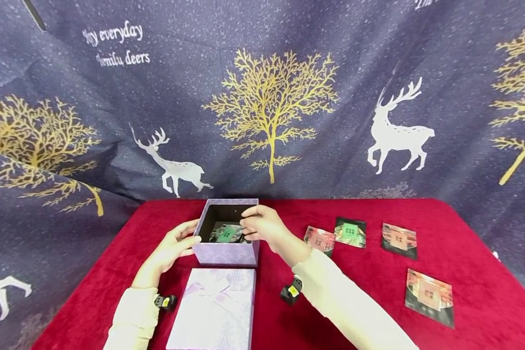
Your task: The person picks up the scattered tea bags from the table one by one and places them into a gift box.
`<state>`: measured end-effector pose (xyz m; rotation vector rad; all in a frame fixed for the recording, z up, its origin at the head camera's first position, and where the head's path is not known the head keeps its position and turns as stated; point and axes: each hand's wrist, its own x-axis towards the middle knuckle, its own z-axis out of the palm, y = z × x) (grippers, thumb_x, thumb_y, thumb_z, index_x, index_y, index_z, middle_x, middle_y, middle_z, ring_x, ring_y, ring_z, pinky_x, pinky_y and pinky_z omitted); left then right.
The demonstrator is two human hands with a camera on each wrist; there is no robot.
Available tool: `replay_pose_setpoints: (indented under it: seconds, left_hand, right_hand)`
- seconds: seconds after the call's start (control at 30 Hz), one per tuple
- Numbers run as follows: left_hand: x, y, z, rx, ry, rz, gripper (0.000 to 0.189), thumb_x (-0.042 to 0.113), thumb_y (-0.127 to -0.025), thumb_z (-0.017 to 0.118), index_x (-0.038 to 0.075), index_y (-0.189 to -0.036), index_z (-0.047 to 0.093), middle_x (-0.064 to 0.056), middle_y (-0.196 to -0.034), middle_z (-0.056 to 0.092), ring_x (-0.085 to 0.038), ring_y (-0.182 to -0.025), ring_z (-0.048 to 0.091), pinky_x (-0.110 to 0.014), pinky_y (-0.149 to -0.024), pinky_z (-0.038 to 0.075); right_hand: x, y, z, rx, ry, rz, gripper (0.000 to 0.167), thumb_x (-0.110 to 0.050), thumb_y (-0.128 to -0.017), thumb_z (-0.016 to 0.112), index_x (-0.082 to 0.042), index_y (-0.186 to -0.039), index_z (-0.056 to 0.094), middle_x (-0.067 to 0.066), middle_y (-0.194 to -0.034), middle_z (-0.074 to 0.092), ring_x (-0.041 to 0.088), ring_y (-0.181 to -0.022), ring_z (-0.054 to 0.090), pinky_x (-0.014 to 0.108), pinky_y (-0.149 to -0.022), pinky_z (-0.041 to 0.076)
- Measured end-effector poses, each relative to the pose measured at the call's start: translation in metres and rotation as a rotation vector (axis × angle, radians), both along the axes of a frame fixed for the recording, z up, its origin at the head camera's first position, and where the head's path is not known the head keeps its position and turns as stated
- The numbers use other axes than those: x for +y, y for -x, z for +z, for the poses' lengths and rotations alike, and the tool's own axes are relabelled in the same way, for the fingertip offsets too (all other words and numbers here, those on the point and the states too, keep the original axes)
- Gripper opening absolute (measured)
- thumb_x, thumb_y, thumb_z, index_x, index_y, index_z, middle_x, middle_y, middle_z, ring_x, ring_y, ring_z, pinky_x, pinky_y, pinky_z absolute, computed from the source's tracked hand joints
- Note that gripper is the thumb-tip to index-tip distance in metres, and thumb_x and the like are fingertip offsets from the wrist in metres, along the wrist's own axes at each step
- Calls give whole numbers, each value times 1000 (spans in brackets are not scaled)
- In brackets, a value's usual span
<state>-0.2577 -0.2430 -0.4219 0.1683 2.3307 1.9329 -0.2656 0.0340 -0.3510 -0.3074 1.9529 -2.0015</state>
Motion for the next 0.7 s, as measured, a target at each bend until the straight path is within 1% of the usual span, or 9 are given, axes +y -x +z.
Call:
replay_pose_setpoints:
  seconds: [0.17,0.2,0.3,0.37,0.43,0.5,0.6,0.67,0.7]
  left_hand:
    - [1,0,-2,-5,-4,-4,59,8,-88,63,4,-142,39,-28,-142,41,-18,-104,60,-44,-84,53]
    - [1,0,-3,-6,-5,-4,59,8,-88,63,5,-142,39,-27,-142,41,-19,-105,60,-44,-84,53]
    - [0,0,-4,-9,-3,-2,59,8,-88,63,5,-142,39,-27,-142,41,-22,-107,60,-45,-84,53]
    - [0,0,-4,-7,0,-3,59,8,-88,63,6,-142,39,-26,-142,42,-23,-107,59,-45,-85,53]
    - [0,0,-3,-5,5,-4,59,9,-88,63,6,-142,40,-25,-142,42,-24,-108,59,-46,-85,53]
    - [-1,0,-3,-3,9,-8,59,9,-88,63,6,-142,39,-25,-142,42,-24,-108,59,-46,-86,52]
    - [0,0,-1,-4,15,-7,59,9,-89,63,6,-142,39,-26,-142,42,-24,-108,59,-46,-86,52]
    - [0,-1,-1,-3,18,-5,59,9,-89,62,6,-143,39,-26,-142,42,-24,-108,59,-46,-86,52]
    - [1,-1,0,-3,18,-5,59,9,-89,62,6,-143,39,-26,-142,42,-24,-108,59,-46,-86,52]
  right_hand:
    - [15,-10,0,41,-12,-1,28,0,-87,53,12,-112,49,5,-88,65,12,-69,61,29,-69,56]
    - [19,-12,0,55,-20,-5,28,-1,-87,54,12,-111,50,6,-88,65,12,-69,62,29,-69,56]
    - [28,-18,1,121,-49,-15,28,-2,-86,56,13,-109,51,4,-87,65,12,-69,62,28,-67,56]
    - [35,-23,4,168,-82,-23,28,-3,-85,59,13,-107,52,3,-86,64,13,-69,62,29,-67,56]
    - [43,-27,8,210,-124,-25,27,-4,-85,60,13,-105,54,-1,-82,63,13,-68,61,29,-66,55]
    - [51,-30,12,250,-188,-27,25,-4,-85,62,12,-102,56,0,-80,63,13,-67,60,29,-65,55]
    - [64,-34,18,336,-282,-39,21,-8,-85,65,8,-97,59,3,-77,64,12,-66,58,29,-63,53]
    - [74,-37,21,383,-317,-60,19,-11,-85,66,5,-94,60,3,-75,64,10,-63,57,26,-58,51]
    - [80,-38,23,383,-316,-69,18,-12,-86,66,4,-94,60,3,-74,63,9,-62,56,25,-55,50]
